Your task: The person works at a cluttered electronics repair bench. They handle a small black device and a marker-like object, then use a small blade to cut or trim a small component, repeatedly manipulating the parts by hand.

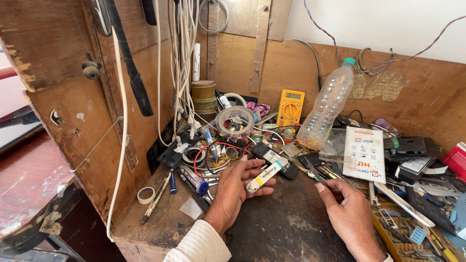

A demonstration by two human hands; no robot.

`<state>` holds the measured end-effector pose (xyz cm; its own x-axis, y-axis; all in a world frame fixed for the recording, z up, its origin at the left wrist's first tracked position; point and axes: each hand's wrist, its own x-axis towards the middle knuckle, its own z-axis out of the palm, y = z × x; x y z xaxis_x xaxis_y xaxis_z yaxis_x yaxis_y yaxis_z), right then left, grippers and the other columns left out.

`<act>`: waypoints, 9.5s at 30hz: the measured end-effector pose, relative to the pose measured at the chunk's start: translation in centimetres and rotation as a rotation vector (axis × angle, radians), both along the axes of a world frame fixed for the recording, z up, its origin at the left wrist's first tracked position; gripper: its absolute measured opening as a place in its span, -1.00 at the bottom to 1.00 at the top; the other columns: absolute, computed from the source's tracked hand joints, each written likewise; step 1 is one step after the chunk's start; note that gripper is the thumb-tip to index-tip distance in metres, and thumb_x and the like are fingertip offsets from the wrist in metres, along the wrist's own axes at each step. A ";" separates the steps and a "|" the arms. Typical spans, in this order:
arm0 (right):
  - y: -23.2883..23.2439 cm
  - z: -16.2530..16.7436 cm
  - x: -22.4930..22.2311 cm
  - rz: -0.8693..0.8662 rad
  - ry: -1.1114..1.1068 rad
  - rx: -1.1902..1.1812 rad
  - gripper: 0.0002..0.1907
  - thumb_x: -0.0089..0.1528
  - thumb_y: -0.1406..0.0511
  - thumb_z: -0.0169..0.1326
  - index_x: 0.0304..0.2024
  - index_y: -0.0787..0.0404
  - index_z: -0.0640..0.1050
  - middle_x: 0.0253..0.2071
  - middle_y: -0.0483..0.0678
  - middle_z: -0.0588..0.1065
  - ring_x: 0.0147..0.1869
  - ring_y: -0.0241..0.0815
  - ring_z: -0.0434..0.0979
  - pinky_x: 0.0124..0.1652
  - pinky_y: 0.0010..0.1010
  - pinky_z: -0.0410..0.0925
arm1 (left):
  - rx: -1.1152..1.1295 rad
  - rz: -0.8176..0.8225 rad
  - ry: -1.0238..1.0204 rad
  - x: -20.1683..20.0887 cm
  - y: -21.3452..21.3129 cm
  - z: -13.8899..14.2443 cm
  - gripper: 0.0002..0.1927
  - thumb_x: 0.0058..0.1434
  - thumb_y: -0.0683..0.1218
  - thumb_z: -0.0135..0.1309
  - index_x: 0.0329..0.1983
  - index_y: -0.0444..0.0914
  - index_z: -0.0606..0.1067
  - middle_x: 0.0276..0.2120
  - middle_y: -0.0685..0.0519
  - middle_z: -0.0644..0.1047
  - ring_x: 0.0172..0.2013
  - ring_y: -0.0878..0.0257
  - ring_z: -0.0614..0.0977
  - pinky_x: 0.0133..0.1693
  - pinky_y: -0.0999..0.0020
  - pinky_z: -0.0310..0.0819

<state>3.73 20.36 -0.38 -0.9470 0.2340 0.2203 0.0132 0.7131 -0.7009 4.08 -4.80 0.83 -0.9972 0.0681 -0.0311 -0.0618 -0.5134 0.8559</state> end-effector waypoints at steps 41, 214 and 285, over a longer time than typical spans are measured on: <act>-0.3 0.1 2.6 0.185 0.391 -0.572 -0.69 0.42 0.19 -0.08 -0.14 0.31 0.54 -0.55 -0.18 0.31 -0.52 -0.43 0.21 -0.53 -0.56 0.15 | -1.039 0.217 0.240 2.2 3.7 0.7 -0.62 0.08 0.04 0.30 -0.18 -0.32 0.57 -0.30 -0.04 0.63 -0.30 0.17 0.67 -0.21 0.24 0.58; 0.5 0.9 -2.3 0.465 0.283 -1.378 -0.70 0.45 0.17 -0.21 -0.07 0.26 0.44 -0.51 -0.20 0.18 -0.42 -0.35 0.17 -0.38 -0.44 0.17 | -1.336 0.051 0.371 0.4 3.6 1.0 -0.78 0.13 -0.03 0.24 -0.33 -0.30 0.63 -0.34 -0.20 0.64 -0.21 -0.08 0.69 -0.10 0.05 0.51; -4.6 1.2 -5.6 0.509 0.155 -1.307 -0.37 0.34 -0.24 -0.24 -0.59 0.03 0.17 -0.66 -0.19 0.05 -0.63 -0.27 -0.03 -0.62 -0.34 -0.13 | -1.403 0.079 0.237 -1.3 4.1 -0.4 -0.51 -0.06 0.17 0.43 -0.30 -0.26 0.54 -0.24 -0.14 0.61 -0.07 -0.10 0.62 -0.05 -0.01 0.46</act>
<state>-1.92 15.80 0.85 -0.9751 -0.0075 0.2216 -0.1826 -0.5397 -0.8218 2.77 -0.74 0.40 -0.9879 0.0657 0.1403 0.1407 0.7593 0.6353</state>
